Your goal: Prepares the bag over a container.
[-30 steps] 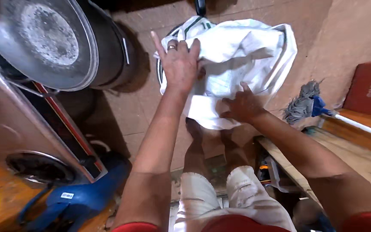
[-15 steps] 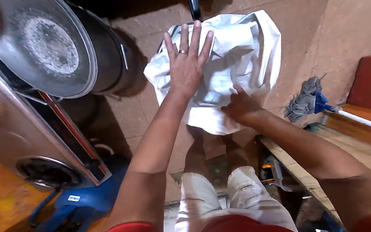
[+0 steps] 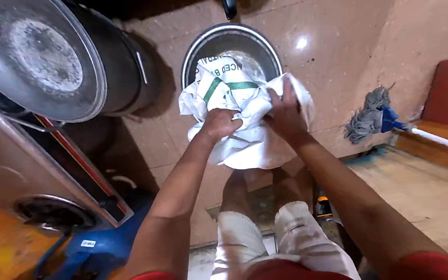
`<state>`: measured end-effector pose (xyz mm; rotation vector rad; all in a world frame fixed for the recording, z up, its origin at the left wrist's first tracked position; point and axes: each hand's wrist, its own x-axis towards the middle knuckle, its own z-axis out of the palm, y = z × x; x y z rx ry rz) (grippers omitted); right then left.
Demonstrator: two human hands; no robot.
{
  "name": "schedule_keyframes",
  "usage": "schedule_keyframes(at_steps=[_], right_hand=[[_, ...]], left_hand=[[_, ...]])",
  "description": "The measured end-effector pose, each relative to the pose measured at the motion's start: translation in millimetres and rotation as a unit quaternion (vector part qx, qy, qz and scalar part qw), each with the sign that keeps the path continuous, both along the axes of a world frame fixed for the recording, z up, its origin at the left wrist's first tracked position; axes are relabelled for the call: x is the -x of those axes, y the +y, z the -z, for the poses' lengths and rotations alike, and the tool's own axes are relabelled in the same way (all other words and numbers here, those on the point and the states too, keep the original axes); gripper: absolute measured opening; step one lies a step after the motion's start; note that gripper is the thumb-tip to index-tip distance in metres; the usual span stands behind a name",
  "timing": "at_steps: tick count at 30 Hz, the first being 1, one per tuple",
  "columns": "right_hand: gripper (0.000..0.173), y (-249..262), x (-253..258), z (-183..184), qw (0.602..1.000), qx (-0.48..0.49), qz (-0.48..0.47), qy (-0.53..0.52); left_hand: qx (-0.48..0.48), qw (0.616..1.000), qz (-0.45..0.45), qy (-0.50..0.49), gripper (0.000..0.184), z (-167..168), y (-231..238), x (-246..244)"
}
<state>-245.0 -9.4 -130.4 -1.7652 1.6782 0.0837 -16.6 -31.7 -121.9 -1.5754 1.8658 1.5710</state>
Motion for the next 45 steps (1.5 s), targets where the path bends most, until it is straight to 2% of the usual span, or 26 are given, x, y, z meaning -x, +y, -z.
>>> schedule_keyframes(at_steps=[1, 2, 4, 6, 7, 10, 12, 14, 16, 18, 20, 21, 23, 25, 27, 28, 29, 31, 33, 34, 35, 36, 38, 40, 43, 45], right_hand=[[0.056, -5.3, -1.9, 9.2, 0.997, -0.063, 0.011, -0.052], [0.047, -8.8, -1.8, 14.8, 0.984, -0.132, 0.047, -0.113], [0.036, -14.8, 4.1, 22.4, 0.923, -0.256, 0.147, -0.246], [0.021, -15.1, 9.1, 28.1, 0.857, -0.315, 0.212, -0.348], [0.017, -17.1, 8.6, 28.9, 0.842, -0.323, 0.227, -0.369], [0.025, -23.4, 6.3, 31.3, 0.85, -0.292, 0.266, -0.348], [0.034, -26.4, 5.6, 33.1, 0.861, -0.27, 0.285, -0.325], [0.041, -29.4, 1.7, 32.4, 0.866, -0.256, 0.291, -0.316], [0.045, -32.5, -6.8, 30.1, 0.855, -0.255, 0.319, -0.318], [0.047, -40.4, -11.8, 26.7, 0.82, -0.268, 0.38, -0.334], [0.048, -55.3, -7.8, 24.1, 0.759, -0.274, 0.47, -0.358], [0.047, -64.1, -2.5, 23.2, 0.724, -0.271, 0.514, -0.372], [0.042, -74.2, 13.5, 26.0, 0.66, -0.267, 0.569, -0.412], [0.042, -72.0, 21.3, 29.0, 0.645, -0.278, 0.587, -0.404], [0.042, -59.5, 23.5, 33.4, 0.623, -0.273, 0.615, -0.399], [0.041, -54.0, 23.2, 37.2, 0.607, -0.25, 0.638, -0.402], [0.041, -49.6, 22.5, 39.5, 0.603, -0.22, 0.653, -0.401], [0.042, -44.3, 18.6, 38.4, 0.633, -0.174, 0.65, -0.384], [0.044, -37.9, 10.7, 33.4, 0.662, -0.178, 0.628, -0.368], [0.046, -33.6, 6.0, 31.4, 0.673, -0.19, 0.616, -0.363], [0.048, -30.2, 1.3, 28.8, 0.682, -0.203, 0.605, -0.356], [0.05, -27.7, -0.4, 24.9, 0.689, -0.223, 0.593, -0.352], [0.049, -21.0, 11.3, 14.6, 0.696, -0.277, 0.546, -0.374], [0.044, -19.7, 37.7, 5.7, 0.691, -0.346, 0.478, -0.418], [0.044, -25.2, 72.9, 4.8, 0.669, -0.394, 0.438, -0.452], [0.042, -29.8, 78.3, 18.1, 0.697, -0.318, 0.483, -0.424]], left_hand=[[-0.003, 1.0, -0.016, 0.005, 0.041, 4.7, 2.3, -4.6], [0.001, 0.999, -0.046, 0.006, 0.042, 9.8, 3.2, -12.2], [0.024, 0.994, -0.109, -0.016, 0.051, 20.8, -6.2, -32.7], [0.052, 0.985, -0.147, -0.079, 0.065, 29.4, -19.9, -47.5], [0.075, 0.979, -0.151, -0.118, 0.07, 31.2, -25.1, -48.2], [0.205, 0.95, -0.145, -0.186, 0.083, 25.5, -28.4, -34.5], [0.275, 0.936, -0.155, -0.155, 0.086, -0.7, -19.8, -13.2], [0.285, 0.946, -0.13, -0.087, 0.082, -33.1, 7.3, 22.4], [0.222, 0.973, -0.064, -0.02, 0.079, -39.5, 42.0, 52.5], [0.209, 0.977, -0.013, 0.022, 0.06, -21.8, 74.7, 63.7], [0.249, 0.967, 0.013, 0.052, 0.027, -5.0, 104.2, 57.2], [0.271, 0.961, 0.028, 0.053, 0.02, 3.9, 120.5, 48.8], [0.257, 0.965, 0.043, 0.015, 0.027, 22.2, 149.1, 23.0], [0.227, 0.972, 0.037, -0.049, 0.035, 40.6, 155.5, -1.9], [0.212, 0.974, 0.044, -0.07, 0.028, 53.3, 152.9, -11.1], [0.188, 0.979, 0.039, -0.067, 0.03, 53.6, 151.5, -11.3], [0.18, 0.982, 0.016, -0.054, 0.042, 48.2, 150.4, -9.1], [0.222, 0.969, -0.089, -0.056, 0.06, 20.6, 143.1, 5.6], [0.302, 0.925, -0.207, -0.098, 0.05, -5.0, 122.5, 21.6], [0.353, 0.897, -0.232, -0.133, 0.041, -7.4, 107.8, 24.3], [0.388, 0.875, -0.23, -0.176, 0.035, -2.6, 91.0, 21.7], [0.388, 0.871, -0.21, -0.217, 0.038, 6.5, 73.3, 13.8], [0.306, 0.887, -0.188, -0.29, 0.067, 33.1, 41.8, -11.3], [0.202, 0.888, -0.232, -0.342, 0.093, 54.1, 15.2, -38.0], [0.121, 0.889, -0.287, -0.335, 0.099, 61.0, 3.5, -58.5], [0.116, 0.905, -0.294, -0.284, 0.1, 62.2, 13.6, -55.3]])
